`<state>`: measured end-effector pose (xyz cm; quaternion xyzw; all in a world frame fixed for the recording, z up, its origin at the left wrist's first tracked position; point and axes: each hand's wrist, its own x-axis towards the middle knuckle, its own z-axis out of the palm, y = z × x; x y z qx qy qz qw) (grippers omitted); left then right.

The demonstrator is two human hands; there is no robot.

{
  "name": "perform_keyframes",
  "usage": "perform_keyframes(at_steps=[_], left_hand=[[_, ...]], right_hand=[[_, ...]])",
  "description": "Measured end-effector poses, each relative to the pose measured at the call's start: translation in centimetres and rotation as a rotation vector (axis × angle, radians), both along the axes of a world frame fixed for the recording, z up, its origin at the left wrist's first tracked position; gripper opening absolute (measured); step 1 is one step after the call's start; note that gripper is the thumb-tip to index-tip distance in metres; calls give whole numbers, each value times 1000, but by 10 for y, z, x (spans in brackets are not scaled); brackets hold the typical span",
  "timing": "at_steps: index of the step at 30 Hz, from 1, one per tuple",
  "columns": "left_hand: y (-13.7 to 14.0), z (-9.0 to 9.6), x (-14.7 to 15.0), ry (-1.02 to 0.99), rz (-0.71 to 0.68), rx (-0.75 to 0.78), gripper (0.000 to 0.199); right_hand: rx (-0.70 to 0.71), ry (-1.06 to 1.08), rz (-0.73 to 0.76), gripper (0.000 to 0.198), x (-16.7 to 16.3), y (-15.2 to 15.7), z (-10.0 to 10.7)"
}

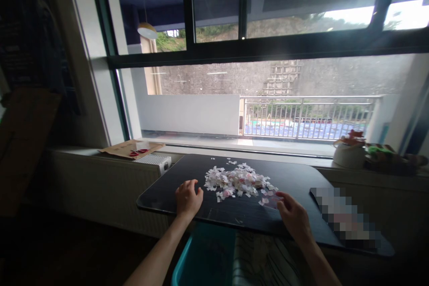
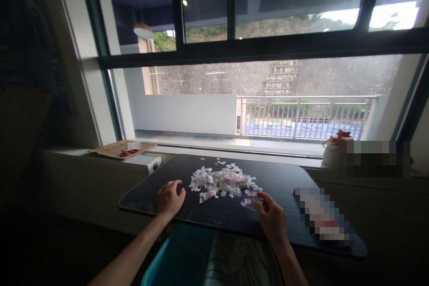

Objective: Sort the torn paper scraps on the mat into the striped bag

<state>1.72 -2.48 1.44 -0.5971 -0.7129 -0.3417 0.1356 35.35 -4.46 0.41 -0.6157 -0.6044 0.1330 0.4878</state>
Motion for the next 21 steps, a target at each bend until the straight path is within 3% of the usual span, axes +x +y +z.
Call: perform_keyframes(at_steps=[4,21], left_hand=[[-1,1,0,-8,-1,-8,25],[1,-1,-1,2,6,4,25]], right_hand=[[-4,62,160,37,-1,-2,2],[-34,124,220,38,-2,-1,0]])
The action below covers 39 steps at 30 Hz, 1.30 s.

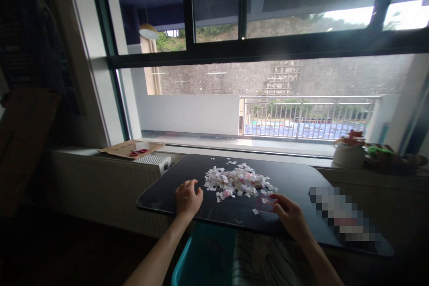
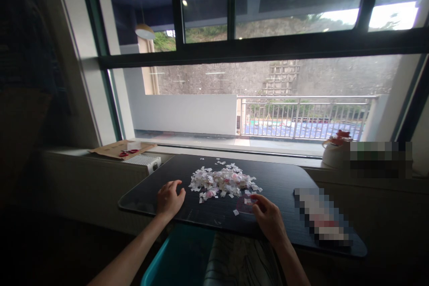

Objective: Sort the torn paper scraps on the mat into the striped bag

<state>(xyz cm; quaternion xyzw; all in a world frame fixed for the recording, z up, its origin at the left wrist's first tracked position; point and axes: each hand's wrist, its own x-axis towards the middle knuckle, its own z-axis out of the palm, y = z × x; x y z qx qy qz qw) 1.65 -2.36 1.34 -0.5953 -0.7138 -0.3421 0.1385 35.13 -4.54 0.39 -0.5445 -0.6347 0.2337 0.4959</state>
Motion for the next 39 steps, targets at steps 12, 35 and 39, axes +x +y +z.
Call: perform_keyframes(at_steps=[12,35,39], left_hand=[[2,-3,-2,-6,-12,-5,25],[3,-3,-3,21,4,9,24],[3,-2,-3,11,-9,-5,25]], right_hand=[[-19,19,-5,36,2,0,2],[-5,17,-9,30,-5,-8,8],[-6,75,-5,30,-6,-10,11]])
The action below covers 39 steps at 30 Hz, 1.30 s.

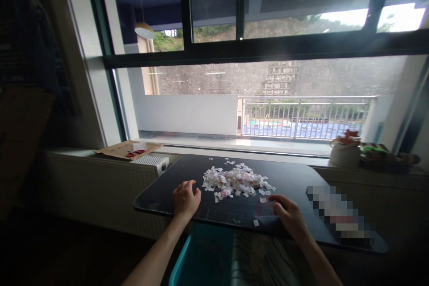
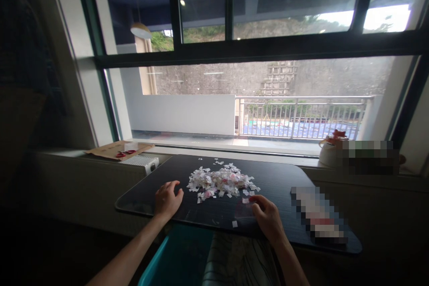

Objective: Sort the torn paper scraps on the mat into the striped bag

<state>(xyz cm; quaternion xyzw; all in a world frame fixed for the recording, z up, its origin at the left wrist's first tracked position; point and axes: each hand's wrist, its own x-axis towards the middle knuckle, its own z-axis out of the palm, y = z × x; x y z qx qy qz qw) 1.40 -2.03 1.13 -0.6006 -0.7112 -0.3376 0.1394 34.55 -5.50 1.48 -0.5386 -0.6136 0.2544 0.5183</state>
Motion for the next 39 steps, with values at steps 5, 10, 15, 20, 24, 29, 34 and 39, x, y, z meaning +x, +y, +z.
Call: perform_keyframes(at_steps=[5,10,15,20,24,29,34,39], left_hand=[[-2,1,1,-11,-1,0,25],[-3,1,1,-13,-3,5,24],[-3,2,1,-12,-1,13,24],[-3,1,2,-10,1,10,24],[-2,1,2,-5,6,18,24],[-2,1,2,4,7,23,24],[-4,3,2,-14,-8,0,25],[-5,5,4,-32,-10,-4,25]], right_hand=[[-32,-39,52,33,1,1,-1],[-47,-15,38,29,2,2,-3],[-22,30,32,31,-1,2,-3],[-55,-18,76,34,0,4,-3],[-119,-52,194,32,6,4,1],[-168,4,268,29,11,-1,8],[-167,42,240,30,12,-2,9],[-163,38,248,30,11,-2,11]])
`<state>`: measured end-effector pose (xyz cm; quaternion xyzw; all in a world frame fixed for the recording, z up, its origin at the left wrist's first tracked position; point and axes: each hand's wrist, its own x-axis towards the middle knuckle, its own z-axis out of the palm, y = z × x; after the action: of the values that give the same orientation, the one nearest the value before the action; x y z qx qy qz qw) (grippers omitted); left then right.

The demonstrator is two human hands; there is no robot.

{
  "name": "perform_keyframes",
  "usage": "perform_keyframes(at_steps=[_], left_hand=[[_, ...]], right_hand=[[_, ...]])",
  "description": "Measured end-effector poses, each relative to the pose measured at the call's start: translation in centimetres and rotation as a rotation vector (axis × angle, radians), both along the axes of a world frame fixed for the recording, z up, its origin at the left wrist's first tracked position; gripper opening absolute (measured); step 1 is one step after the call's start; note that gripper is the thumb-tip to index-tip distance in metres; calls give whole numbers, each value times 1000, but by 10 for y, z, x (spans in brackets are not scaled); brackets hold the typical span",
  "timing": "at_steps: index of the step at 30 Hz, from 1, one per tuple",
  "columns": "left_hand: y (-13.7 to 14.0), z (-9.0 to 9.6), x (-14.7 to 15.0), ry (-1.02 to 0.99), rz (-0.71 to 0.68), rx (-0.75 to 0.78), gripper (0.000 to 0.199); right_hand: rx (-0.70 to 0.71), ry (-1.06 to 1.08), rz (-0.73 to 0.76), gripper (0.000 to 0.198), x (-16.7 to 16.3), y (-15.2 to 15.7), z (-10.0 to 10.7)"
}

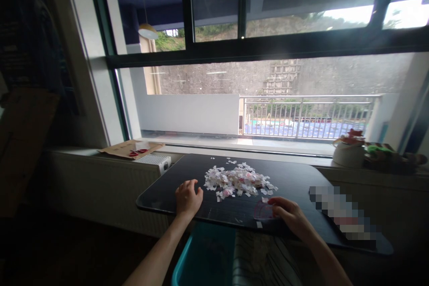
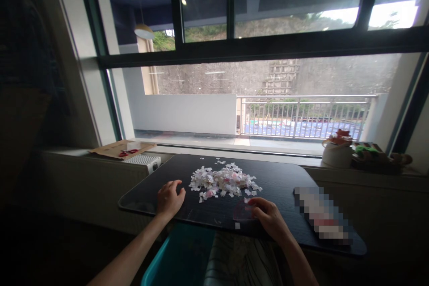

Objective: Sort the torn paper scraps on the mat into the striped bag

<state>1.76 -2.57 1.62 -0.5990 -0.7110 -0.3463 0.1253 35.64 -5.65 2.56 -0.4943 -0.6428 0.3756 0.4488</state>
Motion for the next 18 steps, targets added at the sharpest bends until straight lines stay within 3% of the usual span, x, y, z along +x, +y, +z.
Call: perform_keyframes(at_steps=[9,18], left_hand=[[0,0,-1,9,-2,0,26],[2,-1,-1,21,18,8,23]], right_hand=[[-7,78,-29,25,3,4,-9],[-1,73,-51,24,2,2,-5]])
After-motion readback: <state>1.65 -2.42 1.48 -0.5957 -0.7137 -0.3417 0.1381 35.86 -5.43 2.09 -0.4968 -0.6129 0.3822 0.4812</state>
